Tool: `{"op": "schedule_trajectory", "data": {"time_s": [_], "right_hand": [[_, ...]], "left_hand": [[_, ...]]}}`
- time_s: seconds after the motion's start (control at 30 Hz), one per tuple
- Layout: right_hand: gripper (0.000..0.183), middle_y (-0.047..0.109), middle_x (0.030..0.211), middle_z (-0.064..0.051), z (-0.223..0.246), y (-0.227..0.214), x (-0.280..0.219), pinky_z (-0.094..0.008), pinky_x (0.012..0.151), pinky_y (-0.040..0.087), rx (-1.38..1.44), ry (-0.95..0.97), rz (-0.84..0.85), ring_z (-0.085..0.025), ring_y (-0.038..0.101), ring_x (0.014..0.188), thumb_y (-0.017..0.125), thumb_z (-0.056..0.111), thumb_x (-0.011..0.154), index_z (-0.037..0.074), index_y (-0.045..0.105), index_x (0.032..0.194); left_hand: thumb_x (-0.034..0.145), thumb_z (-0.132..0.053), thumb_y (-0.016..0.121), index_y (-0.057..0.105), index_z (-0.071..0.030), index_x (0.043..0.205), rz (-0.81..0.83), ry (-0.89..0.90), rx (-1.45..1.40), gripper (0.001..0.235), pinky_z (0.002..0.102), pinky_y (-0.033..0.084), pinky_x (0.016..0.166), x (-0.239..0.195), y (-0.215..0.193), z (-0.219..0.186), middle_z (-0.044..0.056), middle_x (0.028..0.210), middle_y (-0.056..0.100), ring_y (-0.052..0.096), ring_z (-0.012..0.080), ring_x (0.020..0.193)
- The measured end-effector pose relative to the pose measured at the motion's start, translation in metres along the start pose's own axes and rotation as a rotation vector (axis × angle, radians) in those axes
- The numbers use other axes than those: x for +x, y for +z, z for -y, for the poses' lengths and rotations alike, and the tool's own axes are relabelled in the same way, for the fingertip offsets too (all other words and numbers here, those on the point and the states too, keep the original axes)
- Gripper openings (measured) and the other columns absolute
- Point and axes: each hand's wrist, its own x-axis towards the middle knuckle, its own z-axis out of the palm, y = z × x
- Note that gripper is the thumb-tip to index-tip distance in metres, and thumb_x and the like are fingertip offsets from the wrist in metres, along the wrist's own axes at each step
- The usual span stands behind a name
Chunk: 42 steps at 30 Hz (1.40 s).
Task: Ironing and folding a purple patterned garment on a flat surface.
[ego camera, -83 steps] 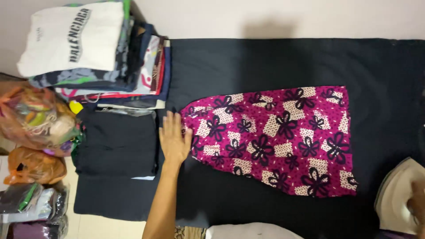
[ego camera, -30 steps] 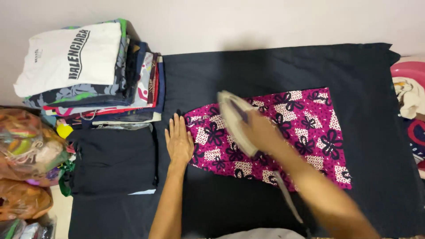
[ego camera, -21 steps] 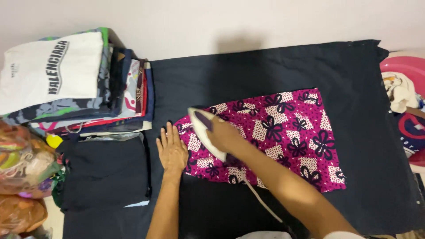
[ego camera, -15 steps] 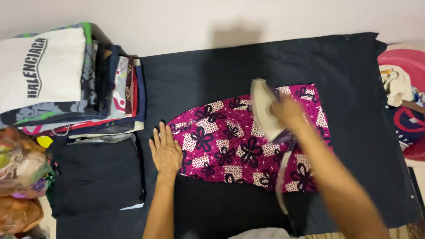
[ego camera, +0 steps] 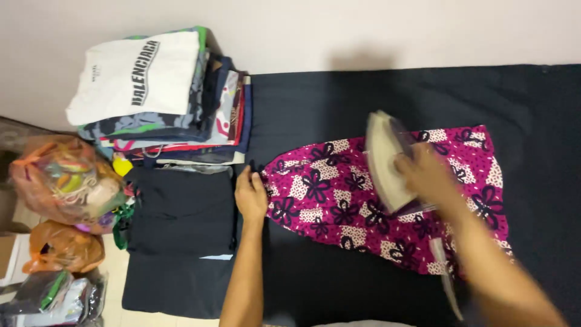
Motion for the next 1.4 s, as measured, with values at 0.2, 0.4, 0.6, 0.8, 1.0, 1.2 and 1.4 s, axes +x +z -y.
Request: {"op": "schedule_trajectory", "data": {"time_s": [0.2, 0.4, 0.6, 0.8, 1.0, 1.2, 1.4], "right_hand": [[0.054, 0.067, 0.111, -0.032, 0.078, 0.194, -0.045, -0.052, 0.086, 0.054, 0.047, -0.270, 0.185, -0.045, 0.069, 0.099, 0.069, 0.031, 0.091, -0.006, 0.052, 0.126], [0.049, 0.070, 0.101, -0.033, 0.112, 0.183, -0.068, -0.056, 0.088, 0.054, -0.134, -0.159, 0.328, -0.049, 0.069, 0.096, 0.059, 0.036, 0.099, -0.005, 0.046, 0.122], [0.051, 0.069, 0.106, -0.031, 0.022, 0.120, -0.030, -0.058, 0.085, 0.053, -0.135, -0.075, 0.105, -0.049, 0.068, 0.096, 0.061, 0.035, 0.094, -0.001, 0.048, 0.127], [0.050, 0.071, 0.106, -0.032, -0.138, -0.045, -0.020, -0.054, 0.088, 0.054, -0.207, 0.272, -0.112, -0.047, 0.071, 0.099, 0.060, 0.038, 0.100, -0.004, 0.059, 0.127], [0.065, 0.068, 0.107, -0.041, -0.210, -0.129, -0.008, -0.055, 0.090, 0.054, -0.291, 0.357, -0.336, -0.052, 0.069, 0.103, 0.068, 0.041, 0.100, -0.016, 0.052, 0.128], [0.056, 0.067, 0.119, -0.035, -0.027, -0.050, -0.034, -0.053, 0.086, 0.054, -0.150, -0.192, -0.222, -0.049, 0.068, 0.105, 0.062, 0.027, 0.091, -0.005, 0.054, 0.136], [0.053, 0.067, 0.116, -0.030, 0.058, 0.095, -0.012, -0.054, 0.091, 0.053, -0.122, -0.258, 0.156, -0.046, 0.067, 0.104, 0.057, 0.027, 0.091, 0.003, 0.052, 0.138]], "left_hand": [[0.103, -0.027, 0.053, 0.073, -0.006, 0.111, 0.047, -0.003, 0.163, 0.030, 0.049, 0.054, 0.087, -0.004, 0.006, 0.007, 0.018, 0.109, 0.073, 0.069, 0.0405, 0.101], [0.101, -0.028, 0.056, 0.070, -0.007, 0.108, -0.004, 0.059, 0.269, 0.026, 0.050, 0.054, 0.077, -0.008, 0.006, -0.014, 0.017, 0.104, 0.070, 0.068, 0.0403, 0.094], [0.101, -0.030, 0.061, 0.068, -0.009, 0.107, 0.003, 0.055, 0.442, 0.023, 0.052, 0.055, 0.067, -0.006, 0.011, -0.016, 0.016, 0.102, 0.069, 0.069, 0.0410, 0.085], [0.102, -0.029, 0.062, 0.068, -0.009, 0.109, 0.010, 0.036, 0.471, 0.022, 0.052, 0.055, 0.067, -0.007, 0.010, -0.022, 0.017, 0.103, 0.068, 0.069, 0.0417, 0.084], [0.101, -0.027, 0.063, 0.067, -0.007, 0.109, 0.024, 0.052, 0.437, 0.022, 0.053, 0.055, 0.071, -0.006, 0.009, -0.021, 0.017, 0.104, 0.068, 0.068, 0.0422, 0.088], [0.098, -0.024, 0.061, 0.060, -0.002, 0.135, 0.054, 0.250, 0.487, 0.043, 0.053, 0.048, 0.097, -0.009, 0.009, -0.056, 0.020, 0.129, 0.062, 0.061, 0.0416, 0.118], [0.101, -0.033, 0.049, 0.044, -0.004, 0.153, 0.316, 0.382, 0.558, 0.060, 0.056, 0.021, 0.122, -0.027, 0.033, -0.055, 0.016, 0.164, 0.035, 0.029, 0.0368, 0.152]]}}
